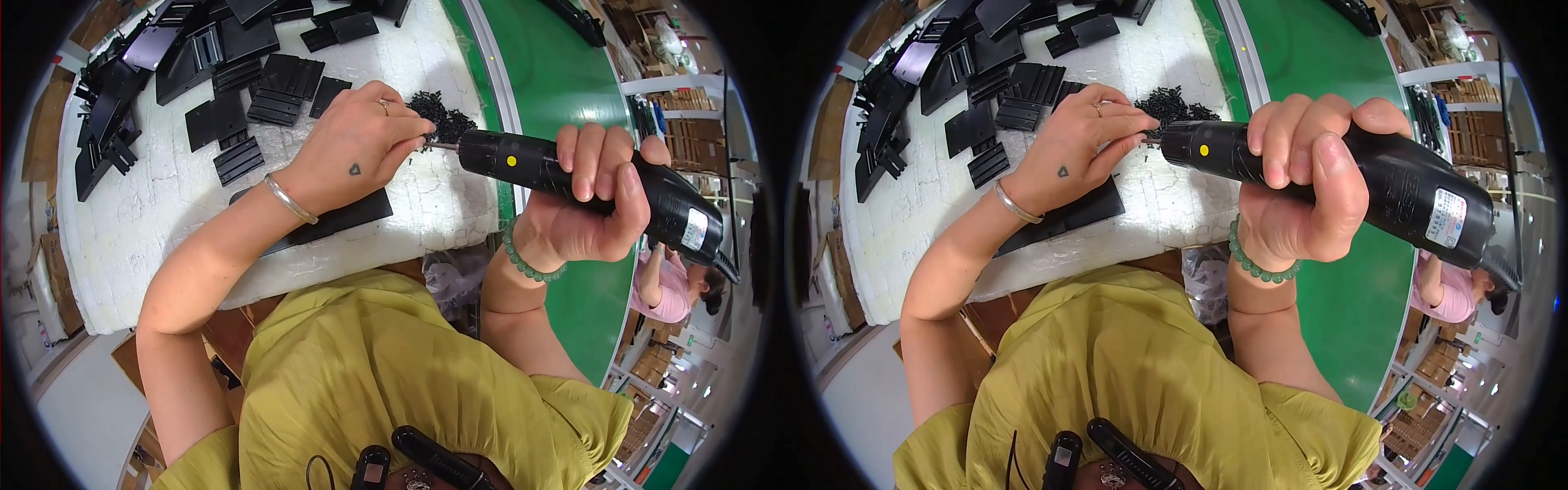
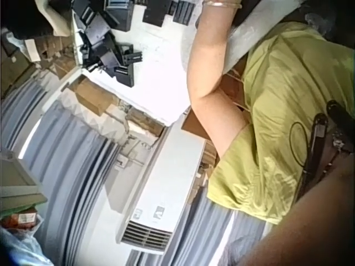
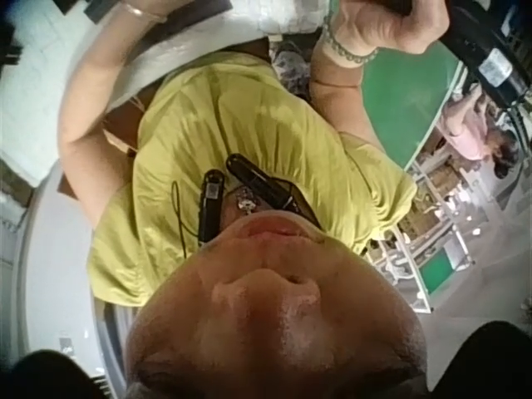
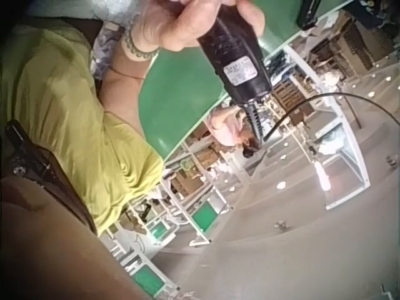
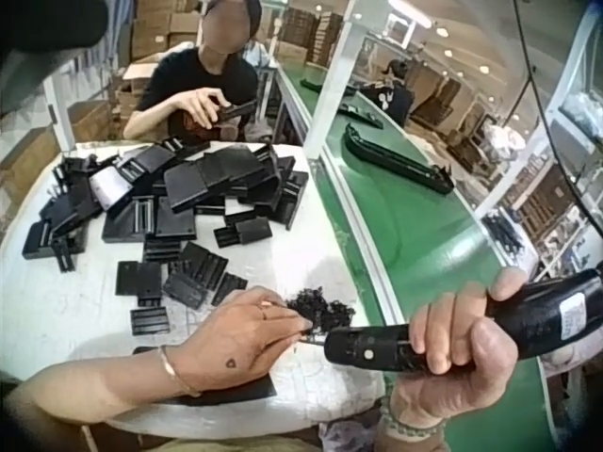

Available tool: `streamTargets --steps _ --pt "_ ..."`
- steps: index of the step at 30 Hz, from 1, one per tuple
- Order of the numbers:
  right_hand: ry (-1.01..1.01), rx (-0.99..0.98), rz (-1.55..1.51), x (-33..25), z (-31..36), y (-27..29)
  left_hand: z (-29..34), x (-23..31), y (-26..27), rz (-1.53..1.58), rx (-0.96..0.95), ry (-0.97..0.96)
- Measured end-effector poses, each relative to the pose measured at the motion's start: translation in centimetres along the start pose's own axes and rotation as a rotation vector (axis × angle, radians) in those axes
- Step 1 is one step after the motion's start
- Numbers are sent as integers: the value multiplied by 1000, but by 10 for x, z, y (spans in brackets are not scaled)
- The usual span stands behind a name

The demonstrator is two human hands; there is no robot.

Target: Assemble black plastic components using an electric screwdriver.

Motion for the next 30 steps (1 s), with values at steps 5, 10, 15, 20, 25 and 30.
streamTargets --steps 5,10,15,20,25,30 --pt "24 -40 42 -1 -2 -2 1 0 -1 -22 15 24" --pt "48 -49 6 -2 -3 -6 2 1 3 5 70 19" --pt "56 -74 -1 -7 -3 -11 3 6 9 57 88 30" --pt "47 -161 -29 -10 -2 -18 6 12 17 75 149 -3" --pt "45 -328 51 -18 4 -50 15 17 19 114 94 -14" --pt "106 -522 38 -24 13 -73 34 26 29 85 26 14"
Point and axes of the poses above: each hand's wrist, its own z-axis away from the middle knuckle, its own y-axis out of the back of the hand, x = y × z, the point moved 6 cm from there along -z, towards the middle knuckle, and after that the axes turned 9 degrees about z, right-handed, at the moved point
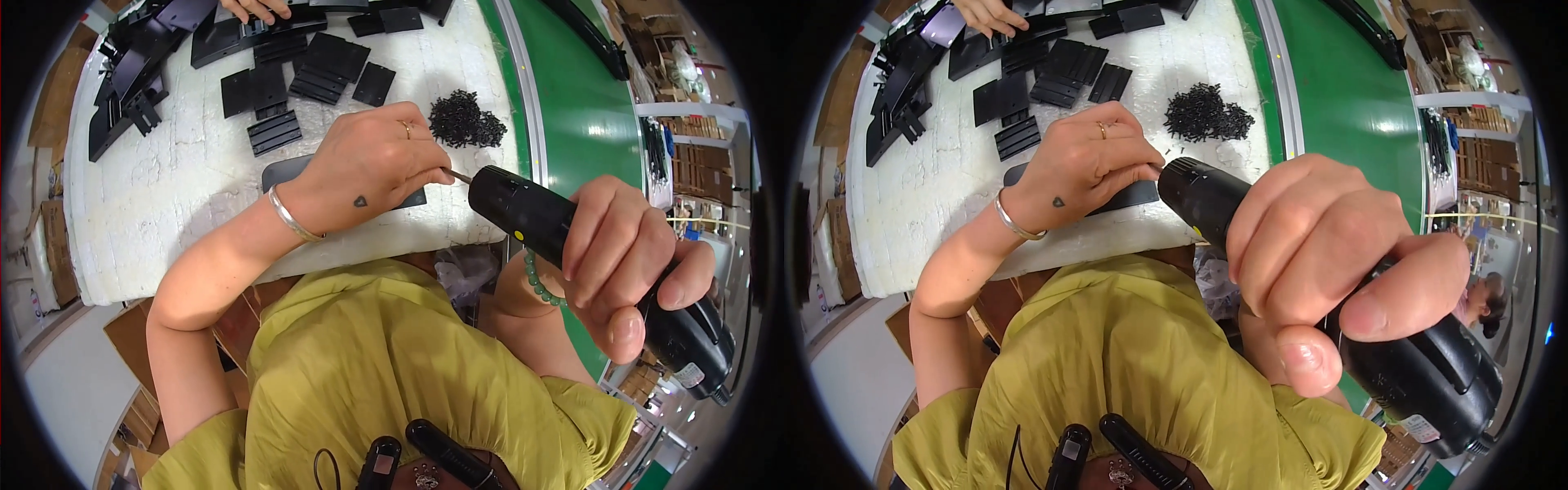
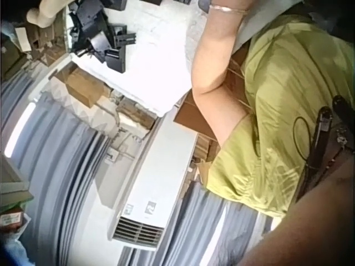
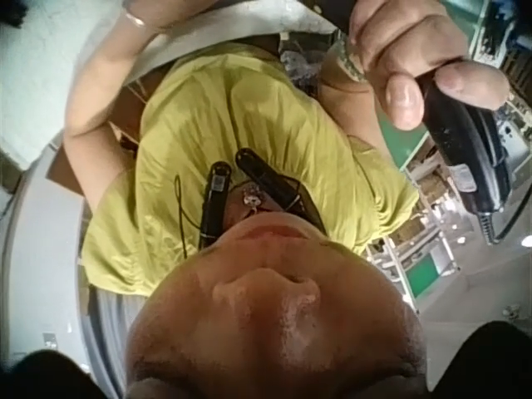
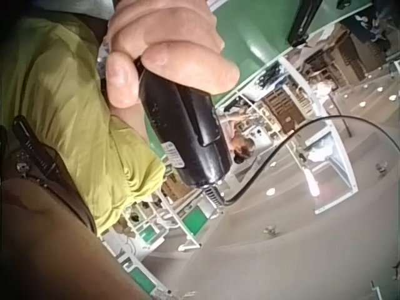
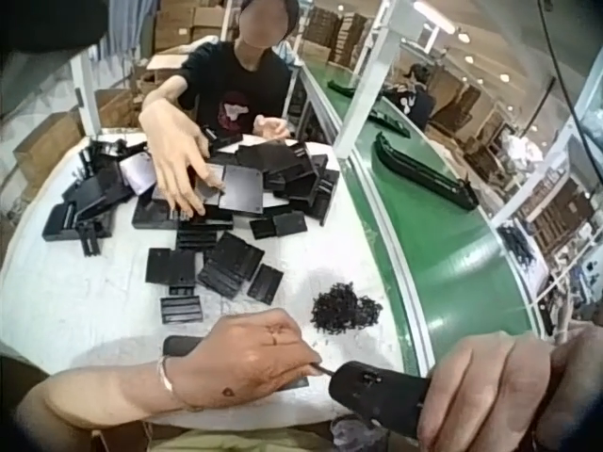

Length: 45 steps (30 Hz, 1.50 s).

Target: Assemble black plastic components using an electric screwdriver.

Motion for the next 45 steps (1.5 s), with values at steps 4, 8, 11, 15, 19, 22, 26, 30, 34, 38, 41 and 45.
streamTargets --steps 4,8,11,15,19,22,26,30,34,38,41,45 --pt "-131 -18 -28 17 -4 -12 17 1 13 117 63 81" --pt "-198 20 -35 24 2 -23 43 -27 54 72 205 375" --pt "-227 -20 -54 25 4 -42 58 -32 61 -223 -2 457" --pt "-304 -46 -52 33 12 -63 74 -17 48 -283 -5 400" --pt "-325 -106 -5 37 16 -71 78 -22 40 -210 -75 470" --pt "-356 -116 -7 39 18 -75 81 -25 38 -146 -77 492" --pt "-373 -135 -5 41 17 -80 82 -26 36 -123 -54 485" --pt "-382 -208 9 41 13 -89 83 -27 36 -107 -55 500" --pt "-387 -287 53 42 8 -94 84 -28 35 -97 -66 535" --pt "-417 -303 57 44 8 -96 84 -29 35 -92 -52 521" --pt "-441 -252 50 46 10 -97 82 -31 35 -88 -26 498" --pt "-418 -139 -19 52 11 -98 81 -34 39 -90 -24 536"
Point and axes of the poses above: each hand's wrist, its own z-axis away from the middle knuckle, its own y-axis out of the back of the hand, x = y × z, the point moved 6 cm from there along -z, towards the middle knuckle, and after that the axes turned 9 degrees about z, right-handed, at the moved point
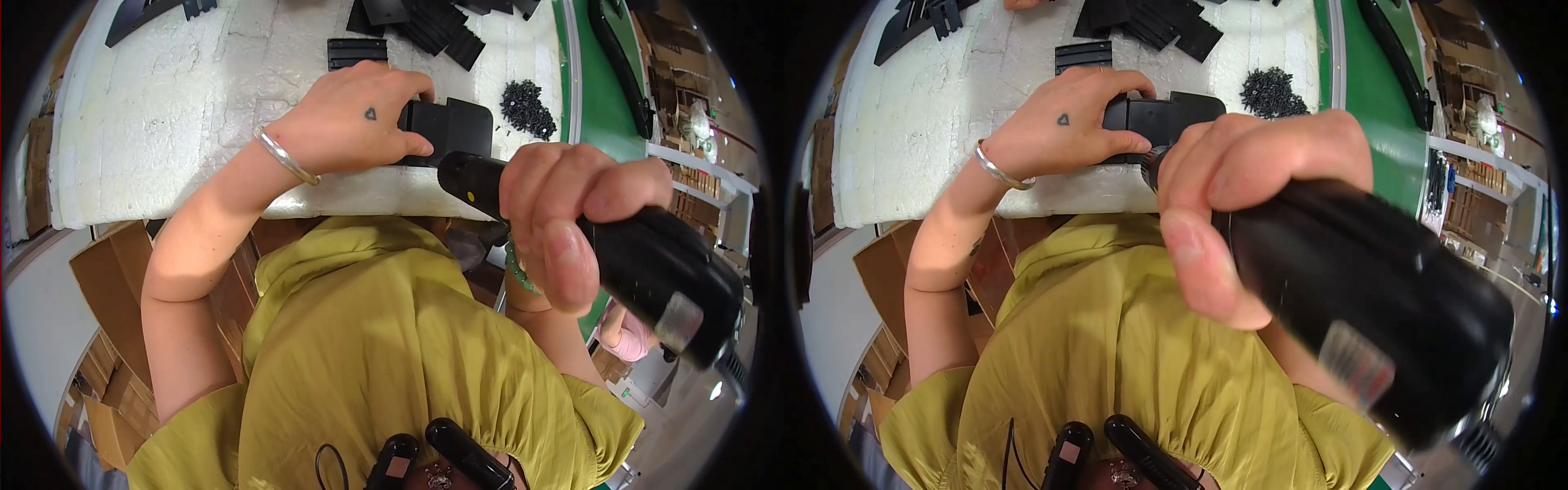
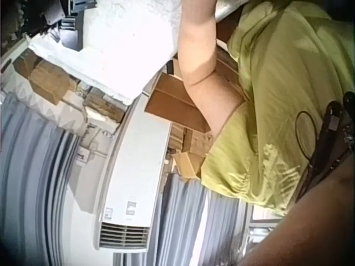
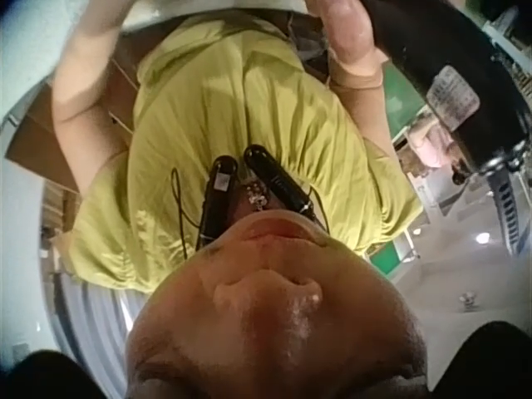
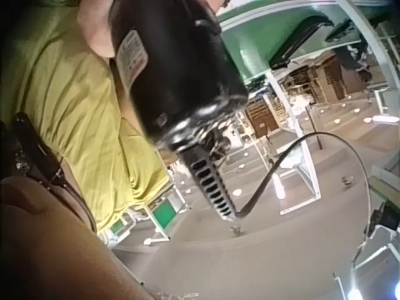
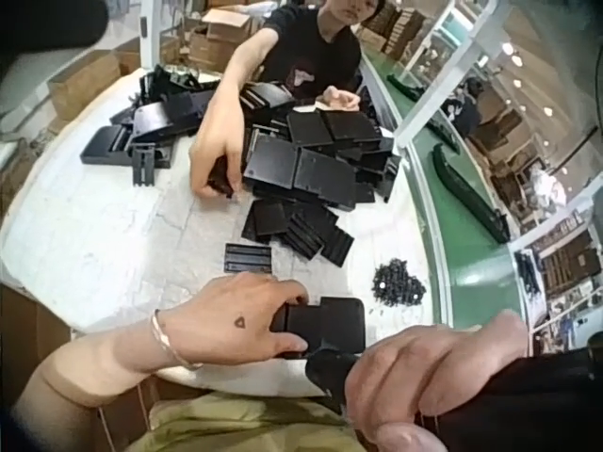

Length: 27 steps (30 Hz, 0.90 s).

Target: Assemble black plastic components using an electric screwdriver.

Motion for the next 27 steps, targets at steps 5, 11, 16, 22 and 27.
streamTargets --steps 5,11,16,22,27 --pt "85 282 -251 -21 11 51 -3 2 11 548 177 70" --pt "-304 502 31 28 38 49 25 37 -9 1254 246 141" --pt "-371 346 29 26 42 45 19 53 -4 1547 44 150" --pt "-537 207 -187 25 49 34 66 29 32 1511 -165 354" --pt "-375 607 -132 20 55 48 104 6 86 1213 471 224"
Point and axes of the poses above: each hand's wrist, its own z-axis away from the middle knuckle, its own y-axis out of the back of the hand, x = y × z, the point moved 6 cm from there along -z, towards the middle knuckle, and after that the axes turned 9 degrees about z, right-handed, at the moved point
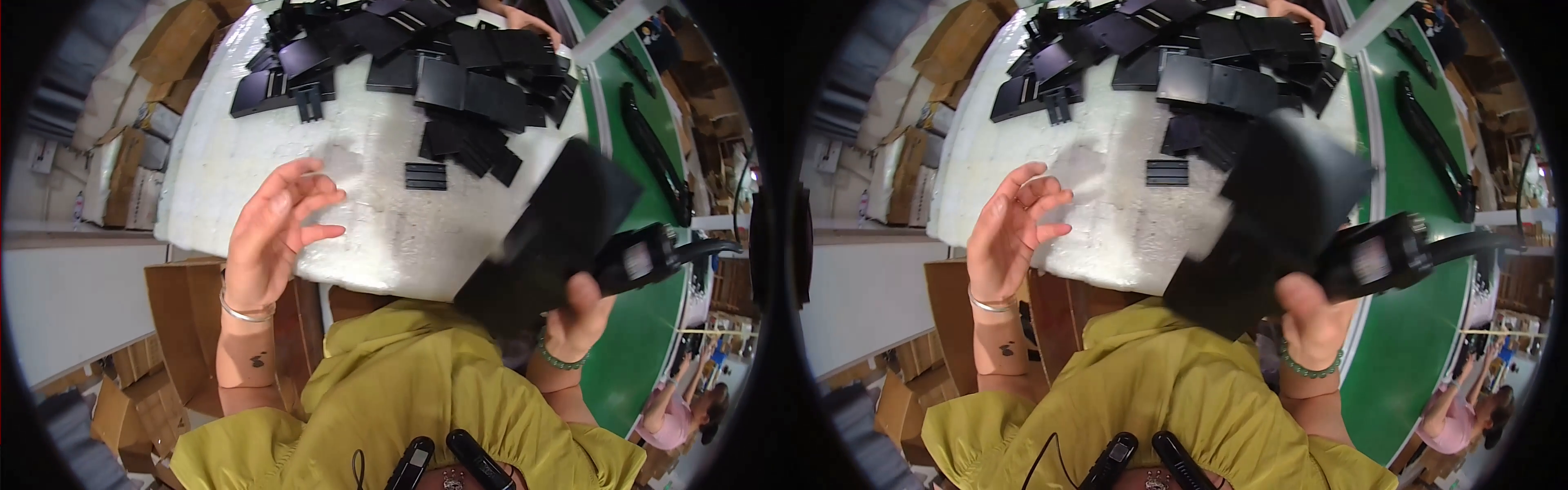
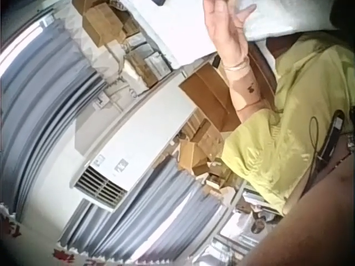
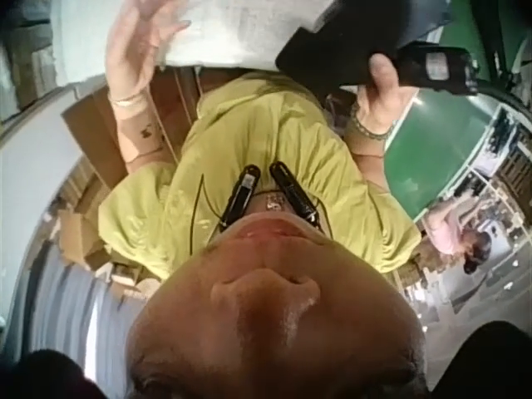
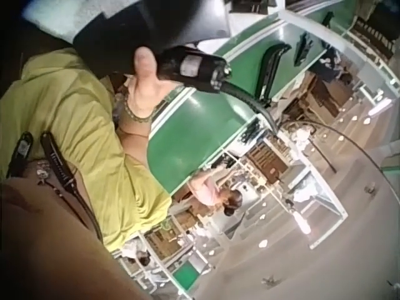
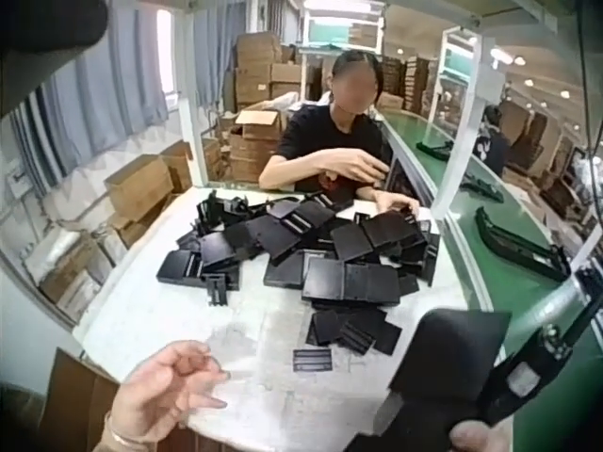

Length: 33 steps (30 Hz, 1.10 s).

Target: Assemble black plastic components using an electric screwdriver.

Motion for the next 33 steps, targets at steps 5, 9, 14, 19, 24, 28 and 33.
streamTargets --steps 5,9,14,19,24,28,33 --pt "-103 -181 51 27 -17 -49 23 -65 -27 -393 -116 197" --pt "-28 -335 -42 16 -43 -35 41 5 87 -279 506 -254" --pt "271 39 -187 -26 -64 50 95 67 225 -565 698 -79" --pt "331 104 -106 -6 -58 64 16 83 88 -1833 611 -679" --pt "307 143 -150 -13 -51 61 -105 24 -38 -1496 -103 -673" --pt "325 145 -153 -24 -40 72 -177 -18 -71 -1578 -353 -765" --pt "333 219 -79 -23 -40 96 -220 -38 -77 -1688 -553 -850"
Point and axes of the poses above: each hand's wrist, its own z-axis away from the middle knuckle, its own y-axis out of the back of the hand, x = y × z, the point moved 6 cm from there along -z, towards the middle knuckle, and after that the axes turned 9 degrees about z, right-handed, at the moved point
